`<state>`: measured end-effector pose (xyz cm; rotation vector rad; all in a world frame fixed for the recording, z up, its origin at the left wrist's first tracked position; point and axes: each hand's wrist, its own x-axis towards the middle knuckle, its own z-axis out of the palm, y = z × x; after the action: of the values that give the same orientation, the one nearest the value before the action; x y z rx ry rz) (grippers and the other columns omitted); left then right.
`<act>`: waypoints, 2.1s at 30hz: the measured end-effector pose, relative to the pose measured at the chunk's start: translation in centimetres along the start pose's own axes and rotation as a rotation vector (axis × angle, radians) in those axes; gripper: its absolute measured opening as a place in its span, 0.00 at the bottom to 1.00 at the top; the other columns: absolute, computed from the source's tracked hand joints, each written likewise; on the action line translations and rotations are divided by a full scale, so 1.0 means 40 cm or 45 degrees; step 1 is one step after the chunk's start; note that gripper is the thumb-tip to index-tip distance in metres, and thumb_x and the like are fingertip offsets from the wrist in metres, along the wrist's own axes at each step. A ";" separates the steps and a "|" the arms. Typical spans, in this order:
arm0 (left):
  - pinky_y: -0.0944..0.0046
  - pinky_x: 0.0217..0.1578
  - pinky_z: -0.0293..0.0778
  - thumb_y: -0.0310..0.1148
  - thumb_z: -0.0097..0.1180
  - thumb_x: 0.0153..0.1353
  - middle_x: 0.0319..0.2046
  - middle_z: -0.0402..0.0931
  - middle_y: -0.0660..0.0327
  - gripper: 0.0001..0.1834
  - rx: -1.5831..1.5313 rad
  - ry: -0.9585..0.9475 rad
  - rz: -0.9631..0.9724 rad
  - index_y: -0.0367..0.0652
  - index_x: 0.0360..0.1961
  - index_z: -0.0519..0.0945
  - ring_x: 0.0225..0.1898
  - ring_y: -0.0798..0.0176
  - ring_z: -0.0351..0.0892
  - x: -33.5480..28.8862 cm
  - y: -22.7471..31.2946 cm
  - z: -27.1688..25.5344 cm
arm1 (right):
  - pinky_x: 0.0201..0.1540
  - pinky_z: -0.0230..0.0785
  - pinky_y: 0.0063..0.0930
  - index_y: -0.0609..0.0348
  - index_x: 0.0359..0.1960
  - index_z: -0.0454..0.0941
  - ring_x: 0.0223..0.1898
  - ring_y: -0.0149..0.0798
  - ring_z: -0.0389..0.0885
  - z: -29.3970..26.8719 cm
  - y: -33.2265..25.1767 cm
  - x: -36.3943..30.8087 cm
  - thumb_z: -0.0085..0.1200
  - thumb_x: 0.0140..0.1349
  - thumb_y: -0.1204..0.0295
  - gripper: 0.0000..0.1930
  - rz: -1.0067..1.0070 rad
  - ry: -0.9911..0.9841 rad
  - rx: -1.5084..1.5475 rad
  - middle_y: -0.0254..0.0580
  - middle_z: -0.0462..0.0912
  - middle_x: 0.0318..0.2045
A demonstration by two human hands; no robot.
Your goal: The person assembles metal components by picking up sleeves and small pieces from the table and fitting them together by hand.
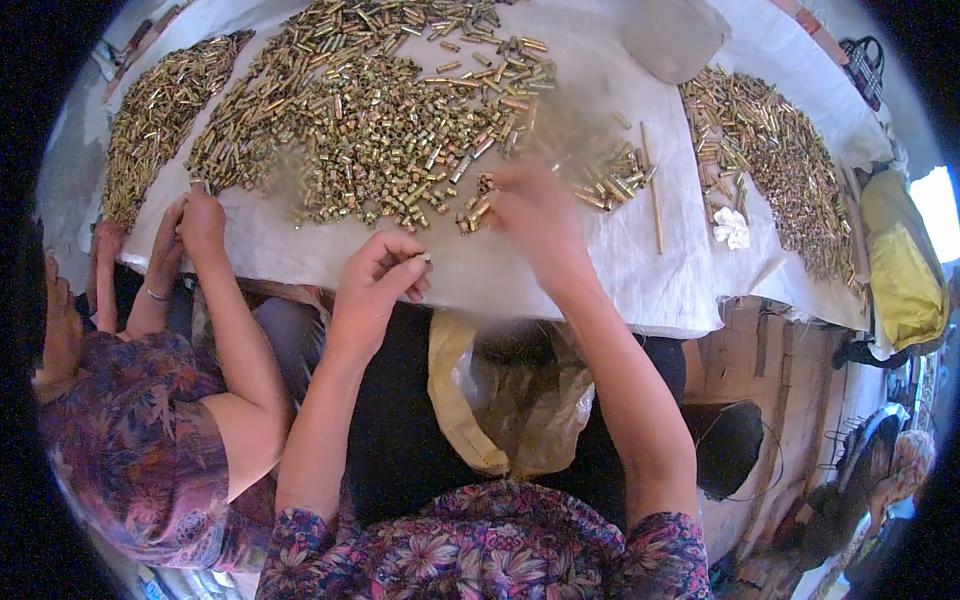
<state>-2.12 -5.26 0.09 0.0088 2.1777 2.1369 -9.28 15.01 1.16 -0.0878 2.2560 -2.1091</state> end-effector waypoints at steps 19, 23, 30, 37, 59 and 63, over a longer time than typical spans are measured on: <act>0.72 0.33 0.74 0.27 0.57 0.63 0.30 0.79 0.63 0.05 -0.365 -0.287 -0.059 0.39 0.39 0.75 0.30 0.73 0.77 -0.084 0.013 0.032 | 0.37 0.77 0.28 0.63 0.38 0.73 0.31 0.35 0.82 -0.006 0.018 -0.248 0.50 0.65 0.78 0.02 0.393 -0.250 0.705 0.44 0.82 0.31; 0.72 0.31 0.73 0.28 0.59 0.62 0.30 0.78 0.64 0.07 -0.400 -0.391 -0.034 0.39 0.39 0.76 0.29 0.74 0.76 -0.091 0.021 0.024 | 0.33 0.77 0.30 0.63 0.37 0.73 0.28 0.37 0.82 -0.020 0.007 -0.254 0.51 0.64 0.77 0.03 0.470 -0.393 0.753 0.45 0.81 0.29; 0.73 0.31 0.73 0.30 0.62 0.60 0.31 0.75 0.66 0.10 -0.706 -0.732 -0.094 0.39 0.40 0.77 0.28 0.73 0.75 -0.125 0.012 0.043 | 0.28 0.77 0.32 0.64 0.36 0.72 0.24 0.41 0.82 -0.027 -0.011 -0.304 0.52 0.64 0.75 0.04 0.577 -0.592 1.090 0.47 0.80 0.30; 0.73 0.34 0.71 0.29 0.61 0.60 0.32 0.76 0.67 0.11 -0.560 -0.726 -0.051 0.40 0.43 0.78 0.32 0.75 0.74 -0.113 0.016 0.048 | 0.30 0.76 0.31 0.63 0.36 0.72 0.26 0.38 0.81 -0.047 -0.018 -0.309 0.53 0.64 0.74 0.05 0.605 -0.535 0.997 0.43 0.80 0.28; 0.50 0.32 0.75 0.33 0.58 0.55 0.34 0.77 0.58 0.09 1.391 0.100 0.504 0.47 0.38 0.80 0.33 0.49 0.79 0.155 -0.004 0.073 | 0.33 0.72 0.45 0.60 0.26 0.78 0.33 0.53 0.81 -0.003 0.020 0.154 0.51 0.51 0.78 0.03 -0.827 -0.085 -1.706 0.48 0.77 0.29; 0.51 0.32 0.74 0.33 0.58 0.55 0.31 0.77 0.56 0.07 1.357 0.198 0.554 0.44 0.35 0.79 0.33 0.49 0.80 0.152 -0.011 0.067 | 0.35 0.73 0.43 0.59 0.28 0.78 0.36 0.52 0.81 0.024 0.001 0.159 0.51 0.53 0.76 0.04 -0.682 -0.191 -1.811 0.48 0.77 0.31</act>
<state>-7.98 -2.18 -0.75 0.4220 3.3363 0.8257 -15.55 13.55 1.07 -0.8850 3.2537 -0.0919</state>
